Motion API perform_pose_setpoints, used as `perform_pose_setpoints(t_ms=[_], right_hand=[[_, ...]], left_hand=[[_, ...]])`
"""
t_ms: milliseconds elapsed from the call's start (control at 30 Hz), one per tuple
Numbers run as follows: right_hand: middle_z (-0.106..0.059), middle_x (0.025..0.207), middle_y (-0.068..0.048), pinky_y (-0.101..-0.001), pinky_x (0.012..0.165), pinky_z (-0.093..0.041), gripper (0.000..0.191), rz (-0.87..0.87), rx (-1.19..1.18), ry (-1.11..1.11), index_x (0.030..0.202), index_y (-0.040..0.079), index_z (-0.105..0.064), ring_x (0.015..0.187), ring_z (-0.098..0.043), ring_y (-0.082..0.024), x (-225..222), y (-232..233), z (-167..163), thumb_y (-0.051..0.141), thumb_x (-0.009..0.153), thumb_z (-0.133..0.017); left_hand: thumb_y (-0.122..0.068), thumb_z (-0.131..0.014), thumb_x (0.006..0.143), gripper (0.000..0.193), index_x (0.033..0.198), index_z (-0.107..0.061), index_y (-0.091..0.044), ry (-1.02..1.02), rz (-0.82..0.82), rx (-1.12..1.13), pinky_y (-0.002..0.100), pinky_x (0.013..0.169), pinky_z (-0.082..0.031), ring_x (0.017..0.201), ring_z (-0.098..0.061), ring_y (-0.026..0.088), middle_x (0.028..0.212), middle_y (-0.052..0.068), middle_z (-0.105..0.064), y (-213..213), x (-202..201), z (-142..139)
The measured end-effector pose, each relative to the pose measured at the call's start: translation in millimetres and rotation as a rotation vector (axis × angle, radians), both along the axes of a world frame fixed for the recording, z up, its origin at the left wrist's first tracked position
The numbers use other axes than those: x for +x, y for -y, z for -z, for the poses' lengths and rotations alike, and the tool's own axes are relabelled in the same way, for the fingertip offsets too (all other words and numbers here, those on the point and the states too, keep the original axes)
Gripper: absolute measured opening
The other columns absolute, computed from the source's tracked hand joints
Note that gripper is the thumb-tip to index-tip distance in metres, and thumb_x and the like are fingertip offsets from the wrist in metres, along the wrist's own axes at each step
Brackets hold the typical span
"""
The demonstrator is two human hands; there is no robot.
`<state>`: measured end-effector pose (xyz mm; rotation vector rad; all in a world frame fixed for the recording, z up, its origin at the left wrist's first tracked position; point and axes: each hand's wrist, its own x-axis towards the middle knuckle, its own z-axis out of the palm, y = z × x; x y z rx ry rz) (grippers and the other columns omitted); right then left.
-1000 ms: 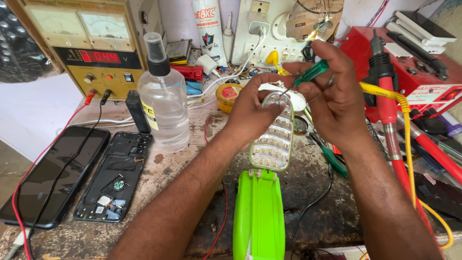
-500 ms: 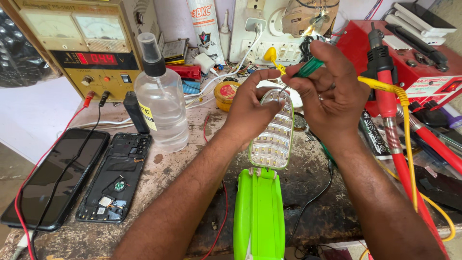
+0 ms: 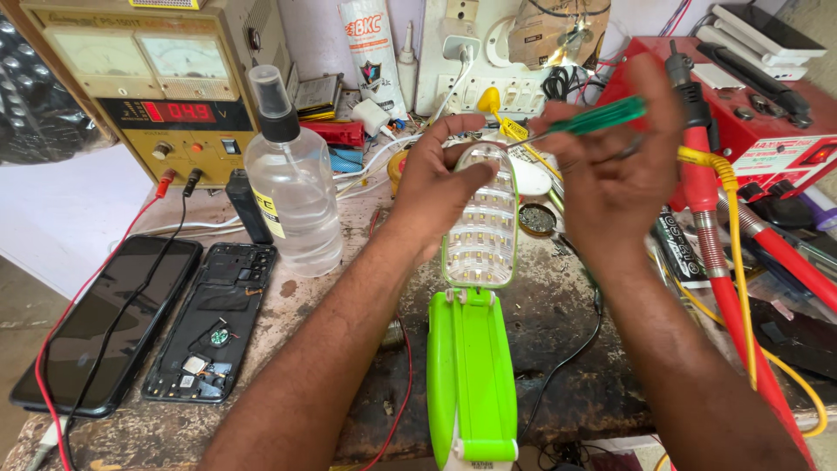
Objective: The person assembles a green and white LED lamp by inserting a battery, securing the internal components, and fastening the casing with a screwdriver. They then test the lamp to confirm it lights up.
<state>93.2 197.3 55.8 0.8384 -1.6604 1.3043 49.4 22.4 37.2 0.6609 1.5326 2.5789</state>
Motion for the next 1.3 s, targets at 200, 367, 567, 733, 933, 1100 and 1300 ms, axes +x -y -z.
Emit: perform_pose_setpoints(t_ms=[200,367,567,733,933,1100,1300], right_hand=[[-0.064,0.105,-0.007,-0.0280,0.079,-0.059,0.055,-0.077,0.010,0.190,0.159,0.010,-0.035,0.088,-0.068,-0.014,-10,-26,-9,-0.009,0.113,-0.058],[-0.066,0.085,0.001,-0.0219,0.052,-0.042,0.038,-0.101,-0.018,0.722,0.125,0.004,-0.068,0.061,-0.052,-0.005,-21,-14,-7,-0.003,0.088,-0.061],[-0.057,0.072,0.006,-0.0217,0.040,-0.020,0.024,-0.294,0.022,1.039,0.113,0.005,-0.071,0.046,-0.032,0.000,-12,-2,-1,0.019,0.093,-0.071],[-0.043,0.064,0.008,-0.0226,0.040,-0.018,0.032,-0.309,-0.086,1.139,0.117,0.005,-0.068,0.045,-0.030,-0.001,-18,8,9,0.025,0.094,-0.076],[-0.062,0.083,0.007,-0.0218,0.046,-0.031,0.054,-0.229,0.134,1.152,0.130,0.007,-0.065,0.058,-0.045,-0.003,-10,5,-3,0.017,0.080,-0.083],[-0.075,0.098,0.002,-0.0250,0.082,-0.052,0.091,-0.129,0.571,1.161,0.150,0.022,-0.046,0.089,-0.065,-0.008,5,7,-22,0.014,0.068,-0.084],[-0.072,0.115,-0.012,-0.0325,0.087,-0.051,0.098,-0.034,0.580,1.098,0.154,0.017,-0.046,0.098,-0.064,-0.016,11,20,-19,0.020,0.065,-0.087]], left_hand=[[0.003,-0.061,0.093,0.044,0.136,-0.056,-0.002,-0.021,0.013,0.044,0.031,0.080,-0.061,0.093,-0.072,0.016,0.114,0.014,-0.074,11,-9,0],[-0.002,-0.065,0.097,0.027,0.123,-0.067,0.005,-0.027,-0.128,0.091,0.028,0.077,-0.059,0.089,-0.071,0.014,0.106,0.013,-0.077,13,-16,3],[0.000,-0.069,0.091,0.026,0.116,-0.067,0.005,0.013,-0.221,0.098,0.029,0.066,-0.060,0.077,-0.072,0.015,0.097,0.015,-0.077,18,-16,-1],[0.000,-0.071,0.090,0.027,0.116,-0.067,0.006,0.023,-0.223,0.128,0.029,0.063,-0.060,0.075,-0.072,0.015,0.096,0.016,-0.077,17,-12,-5],[-0.003,-0.073,0.089,0.028,0.116,-0.067,0.006,0.055,-0.235,0.117,0.030,0.061,-0.059,0.073,-0.071,0.015,0.094,0.015,-0.077,19,-10,-6],[-0.007,-0.074,0.091,0.028,0.116,-0.069,0.004,0.037,-0.258,0.102,0.029,0.062,-0.059,0.073,-0.071,0.013,0.093,0.012,-0.077,21,-13,-2],[-0.010,-0.073,0.093,0.023,0.111,-0.072,0.004,0.059,-0.274,0.144,0.029,0.063,-0.058,0.072,-0.069,0.013,0.094,0.011,-0.077,20,-25,8]])
